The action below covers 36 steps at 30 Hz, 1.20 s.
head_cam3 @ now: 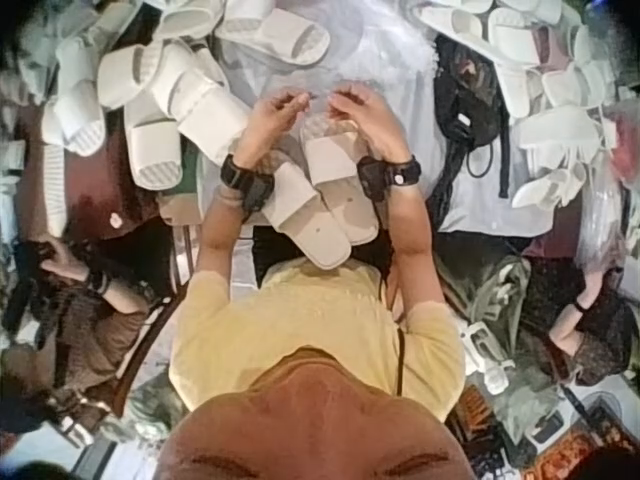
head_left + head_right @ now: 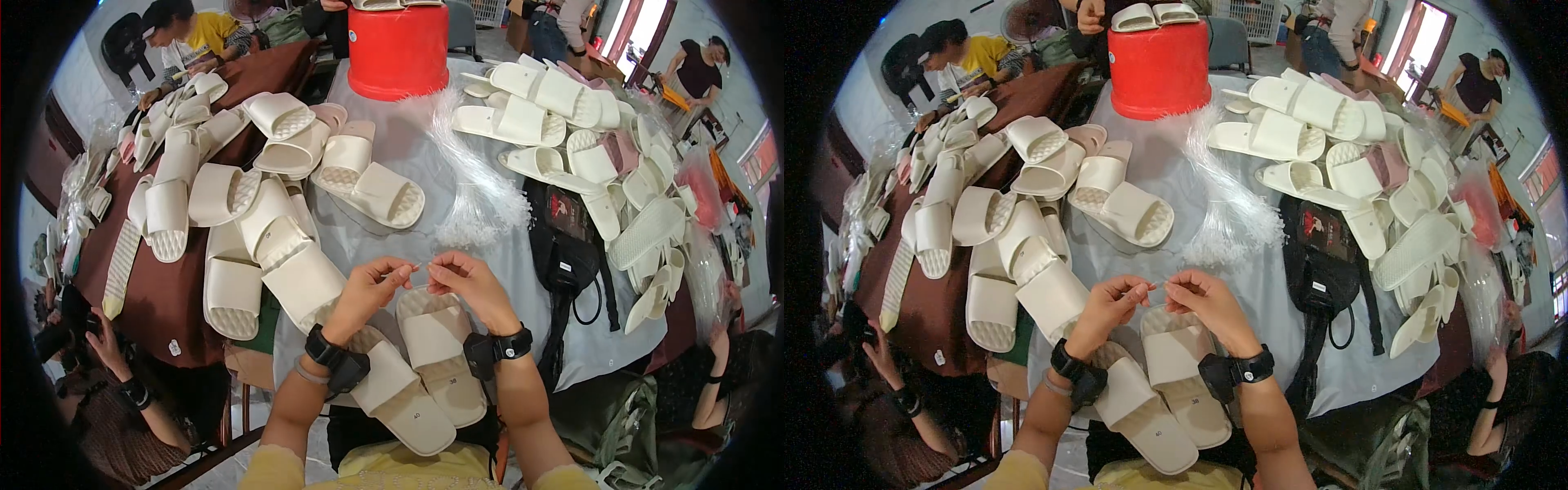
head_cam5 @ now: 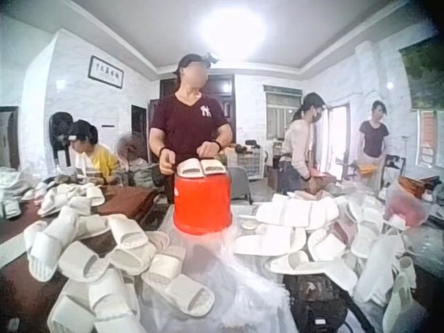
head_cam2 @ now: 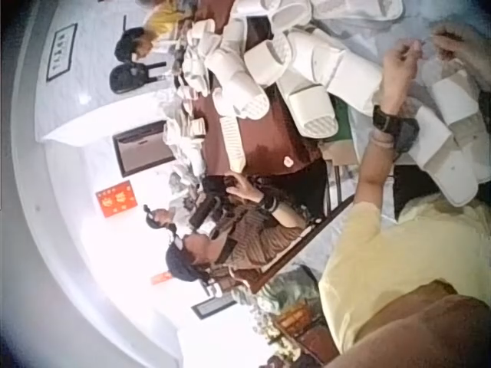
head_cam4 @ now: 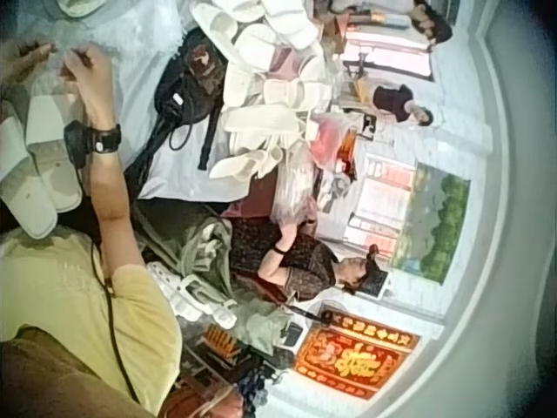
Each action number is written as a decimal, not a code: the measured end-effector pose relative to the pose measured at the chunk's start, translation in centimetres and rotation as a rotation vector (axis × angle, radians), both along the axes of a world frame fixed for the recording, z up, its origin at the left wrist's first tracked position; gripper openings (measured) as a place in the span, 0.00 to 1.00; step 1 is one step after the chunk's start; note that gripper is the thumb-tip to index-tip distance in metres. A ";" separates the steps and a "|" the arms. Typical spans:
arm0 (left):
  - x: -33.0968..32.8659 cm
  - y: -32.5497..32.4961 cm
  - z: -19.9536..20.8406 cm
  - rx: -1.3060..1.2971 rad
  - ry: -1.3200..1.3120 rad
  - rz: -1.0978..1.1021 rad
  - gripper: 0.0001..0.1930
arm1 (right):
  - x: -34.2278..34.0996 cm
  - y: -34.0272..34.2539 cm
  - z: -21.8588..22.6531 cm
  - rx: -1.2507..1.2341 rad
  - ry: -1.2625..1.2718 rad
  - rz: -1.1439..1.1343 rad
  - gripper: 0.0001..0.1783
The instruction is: Manually assembling and inspecting foam slide footwear components in a manufacturing facility.
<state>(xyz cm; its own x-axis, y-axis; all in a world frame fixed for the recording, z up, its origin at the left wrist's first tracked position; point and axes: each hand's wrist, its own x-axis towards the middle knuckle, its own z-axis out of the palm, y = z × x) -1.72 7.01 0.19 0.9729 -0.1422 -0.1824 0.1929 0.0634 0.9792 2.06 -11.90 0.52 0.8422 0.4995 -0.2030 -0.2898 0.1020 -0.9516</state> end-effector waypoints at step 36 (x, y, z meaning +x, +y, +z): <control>-0.1 0.0 -0.6 0.080 -0.114 -0.075 0.12 | -0.3 0.2 0.8 -0.069 0.045 0.060 0.13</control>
